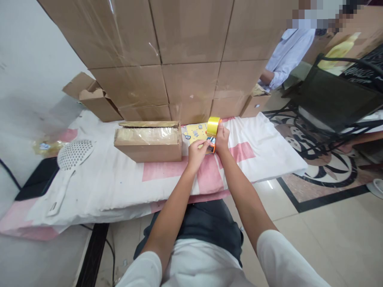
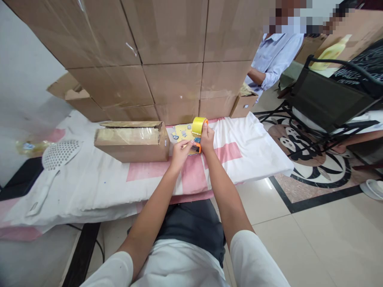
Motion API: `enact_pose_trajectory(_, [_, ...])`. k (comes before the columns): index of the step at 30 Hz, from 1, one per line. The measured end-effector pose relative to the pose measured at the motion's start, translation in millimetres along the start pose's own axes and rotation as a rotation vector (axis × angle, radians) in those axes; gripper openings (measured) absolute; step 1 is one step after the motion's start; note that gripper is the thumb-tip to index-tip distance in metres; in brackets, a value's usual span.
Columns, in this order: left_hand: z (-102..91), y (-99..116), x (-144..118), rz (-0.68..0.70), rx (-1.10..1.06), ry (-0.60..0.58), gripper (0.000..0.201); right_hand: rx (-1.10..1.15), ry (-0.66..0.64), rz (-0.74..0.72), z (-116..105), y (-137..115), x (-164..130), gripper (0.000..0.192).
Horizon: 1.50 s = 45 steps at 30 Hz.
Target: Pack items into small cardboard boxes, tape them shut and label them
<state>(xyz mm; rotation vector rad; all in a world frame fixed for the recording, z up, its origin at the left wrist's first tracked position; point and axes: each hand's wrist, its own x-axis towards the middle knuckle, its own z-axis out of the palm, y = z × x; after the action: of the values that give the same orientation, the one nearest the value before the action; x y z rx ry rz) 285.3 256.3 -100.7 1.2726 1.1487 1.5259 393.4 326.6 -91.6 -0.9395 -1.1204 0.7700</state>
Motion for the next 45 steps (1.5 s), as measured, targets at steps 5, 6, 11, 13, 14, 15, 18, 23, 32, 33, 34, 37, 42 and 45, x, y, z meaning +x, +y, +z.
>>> enact_pose_trajectory(5, [-4.0, -2, -6, -0.085, -0.03, -0.106, 0.027, -0.023, 0.129, 0.016, -9, 7, 12, 0.064])
enact_pose_trajectory(6, [-3.9, -3, -6, -0.105, -0.028, -0.125, 0.027, -0.021, 0.17, 0.014, -11, 9, 15, 0.064])
enact_pose_trajectory(11, [-0.7, -4, -8, -0.271, -0.108, -0.175, 0.022, 0.005, 0.265, 0.047, -21, 12, 27, 0.06])
enact_pose_trajectory(13, [0.6, -2, -7, -0.321, -0.152, -0.184, 0.019, 0.014, 0.281, 0.069, -21, 11, 27, 0.058])
enact_pose_trajectory(14, [1.1, -1, -7, -0.342, -0.168, -0.188, 0.018, 0.023, 0.288, 0.079, -21, 10, 27, 0.057])
enact_pose_trajectory(15, [1.5, 0, -6, -0.358, -0.177, -0.193, 0.017, 0.036, 0.296, 0.09, -21, 10, 27, 0.056])
enact_pose_trajectory(18, [1.6, 0, -5, -0.384, -0.173, -0.205, 0.018, 0.079, 0.324, 0.117, -20, 9, 28, 0.052])
enact_pose_trajectory(23, [-3.6, -5, -5, -0.351, -0.101, -0.226, 0.02, 0.096, 0.347, 0.119, -19, 6, 29, 0.054])
enact_pose_trajectory(32, [-10.7, -1, -12, -0.266, -0.109, -0.243, 0.028, -0.13, 0.237, -0.062, -21, 1, 23, 0.061])
enact_pose_trajectory(33, [-10.3, 0, -12, -0.278, -0.122, -0.249, 0.028, -0.18, 0.22, -0.106, -22, 1, 22, 0.061])
enact_pose_trajectory(34, [-9.8, 1, -12, -0.289, -0.133, -0.258, 0.028, -0.219, 0.205, -0.143, -23, 2, 22, 0.062])
enact_pose_trajectory(37, [-8.7, 3, -12, -0.316, -0.138, -0.279, 0.029, -0.209, 0.212, -0.163, -24, 1, 22, 0.061])
enact_pose_trajectory(42, [-8.8, 3, -14, -0.244, -0.069, -0.301, 0.031, 0.003, 0.25, 0.005, -22, -2, 28, 0.056])
enact_pose_trajectory(45, [-8.9, 0, -16, -0.145, 0.017, -0.286, 0.033, 0.066, 0.237, 0.11, -20, -2, 30, 0.052])
